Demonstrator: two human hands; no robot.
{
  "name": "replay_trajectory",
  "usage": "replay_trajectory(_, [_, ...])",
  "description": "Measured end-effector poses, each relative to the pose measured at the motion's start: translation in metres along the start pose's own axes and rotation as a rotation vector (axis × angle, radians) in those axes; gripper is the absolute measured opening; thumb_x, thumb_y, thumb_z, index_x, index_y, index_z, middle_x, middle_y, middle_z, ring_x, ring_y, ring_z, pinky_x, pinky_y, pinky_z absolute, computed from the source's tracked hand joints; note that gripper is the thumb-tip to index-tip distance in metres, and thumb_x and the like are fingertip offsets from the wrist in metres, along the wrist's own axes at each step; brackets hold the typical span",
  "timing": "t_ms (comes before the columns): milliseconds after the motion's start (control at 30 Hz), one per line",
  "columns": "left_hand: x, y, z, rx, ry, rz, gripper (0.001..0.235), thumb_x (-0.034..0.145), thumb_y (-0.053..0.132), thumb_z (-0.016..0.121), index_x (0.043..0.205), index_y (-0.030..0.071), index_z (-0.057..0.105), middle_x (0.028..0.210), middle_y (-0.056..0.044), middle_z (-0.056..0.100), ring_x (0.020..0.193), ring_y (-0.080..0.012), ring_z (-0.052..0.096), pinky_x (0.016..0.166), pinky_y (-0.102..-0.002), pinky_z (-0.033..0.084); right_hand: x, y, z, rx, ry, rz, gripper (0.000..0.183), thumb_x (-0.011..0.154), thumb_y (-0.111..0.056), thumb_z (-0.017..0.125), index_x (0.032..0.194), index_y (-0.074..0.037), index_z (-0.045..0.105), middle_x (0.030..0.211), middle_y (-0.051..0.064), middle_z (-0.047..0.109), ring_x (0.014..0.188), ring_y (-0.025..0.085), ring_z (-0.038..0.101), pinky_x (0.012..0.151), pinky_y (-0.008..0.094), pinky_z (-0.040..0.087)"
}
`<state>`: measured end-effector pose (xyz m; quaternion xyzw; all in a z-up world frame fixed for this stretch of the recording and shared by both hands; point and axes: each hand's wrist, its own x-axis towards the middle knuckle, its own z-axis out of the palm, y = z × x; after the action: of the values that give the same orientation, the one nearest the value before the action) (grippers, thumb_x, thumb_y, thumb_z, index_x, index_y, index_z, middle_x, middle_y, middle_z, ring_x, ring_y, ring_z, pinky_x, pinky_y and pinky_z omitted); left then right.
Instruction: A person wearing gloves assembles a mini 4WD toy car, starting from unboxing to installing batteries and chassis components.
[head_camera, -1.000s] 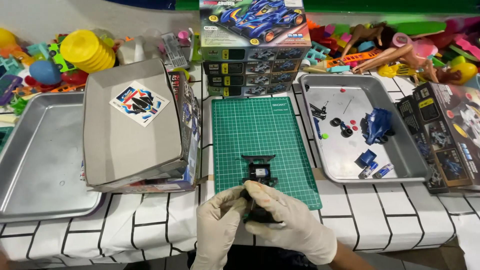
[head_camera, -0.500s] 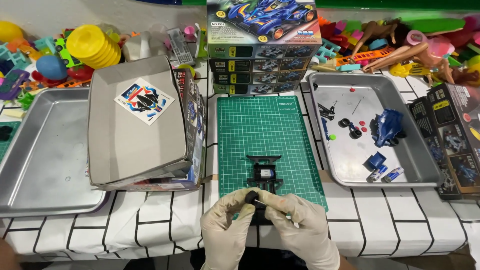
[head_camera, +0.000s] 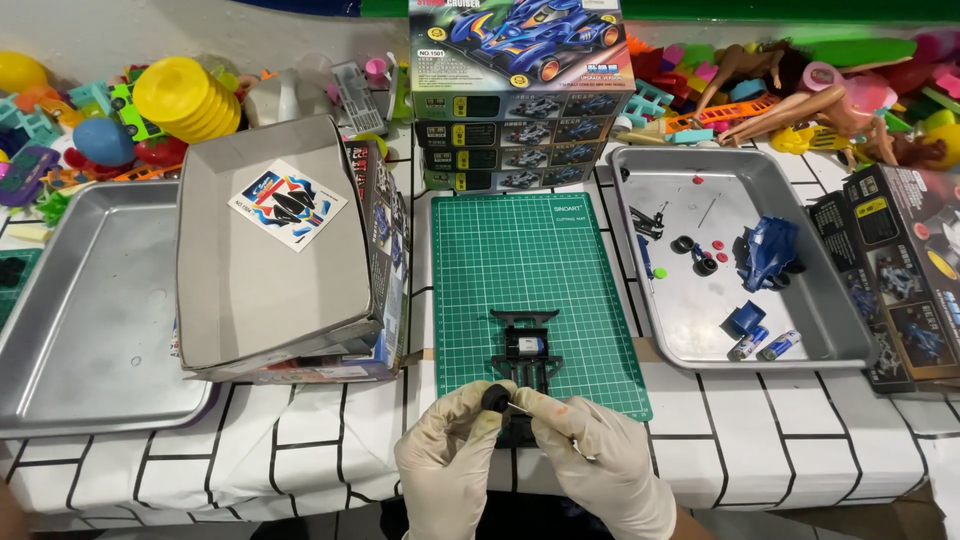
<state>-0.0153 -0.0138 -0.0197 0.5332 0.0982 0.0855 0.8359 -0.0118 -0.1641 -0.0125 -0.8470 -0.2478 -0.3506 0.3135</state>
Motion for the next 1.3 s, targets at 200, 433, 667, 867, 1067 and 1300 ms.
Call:
replay_trajectory(200, [-0.004,0.002,-0.001,0.028,0.015,0.043,0.022,0.082,-0.001,0.078,0.104,-0.004,0.08,0.1,-0.017,0.086,0.095,-0.0259,0.083,0.093,-0.038,0.069,-0.01,0.005,0.004,0.14,0.037,-0.027,0.03,0.099,-0.004,0.064,0.128,-0.006,0.066,0.072,-0.004,0.059,0.056,0.009,0.048,0.054,0.021,0.048])
replay_trajectory(433, [-0.005,-0.007,-0.009,0.098,0.039,0.02,0.027,0.08,-0.003,0.079,0.107,-0.004,0.08,0.101,-0.018,0.087,0.094,-0.0259,0.084,0.092,-0.037,0.069,-0.011,0.004,0.006,0.089,0.012,-0.076,0.026,0.1,-0.007,0.062,0.126,-0.004,0.066,0.073,-0.004,0.061,0.055,0.009,0.049,0.049,0.022,0.047])
replay_trajectory(667, [-0.006,-0.002,-0.01,0.098,-0.023,0.069,0.026,0.081,0.0,0.079,0.107,-0.002,0.08,0.104,-0.016,0.086,0.097,-0.0247,0.082,0.093,-0.036,0.068,-0.013,0.006,0.007,0.066,0.032,-0.116,0.031,0.099,-0.005,0.065,0.13,-0.004,0.062,0.083,-0.004,0.069,0.056,0.01,0.05,0.05,0.023,0.048])
replay_trajectory(867, [-0.009,-0.001,-0.01,0.111,-0.024,0.094,0.026,0.082,0.0,0.078,0.108,-0.002,0.08,0.104,-0.015,0.085,0.097,-0.0249,0.083,0.092,-0.036,0.069,-0.014,0.004,0.005,0.125,0.012,-0.087,0.033,0.098,-0.002,0.067,0.131,-0.003,0.064,0.07,-0.005,0.053,0.055,0.01,0.045,0.05,0.024,0.045])
replay_trajectory(1067, [-0.009,0.001,-0.01,0.173,-0.046,0.18,0.025,0.084,0.001,0.077,0.109,0.0,0.08,0.104,-0.013,0.085,0.097,-0.022,0.082,0.09,-0.034,0.068,-0.014,0.005,0.005,0.074,0.024,-0.143,0.036,0.097,0.003,0.066,0.132,-0.002,0.06,0.096,-0.004,0.072,0.057,0.01,0.049,0.05,0.023,0.048])
replay_trajectory(1300, [-0.001,0.001,-0.014,0.553,-0.144,0.774,0.029,0.084,-0.005,0.078,0.112,-0.002,0.072,0.114,-0.015,0.078,0.103,-0.0232,0.081,0.092,-0.029,0.069,-0.028,0.007,-0.001,-0.202,-0.115,-0.136,0.051,0.101,-0.001,0.067,0.148,-0.011,0.05,0.068,-0.007,0.033,0.058,0.012,0.033,0.052,0.028,0.041])
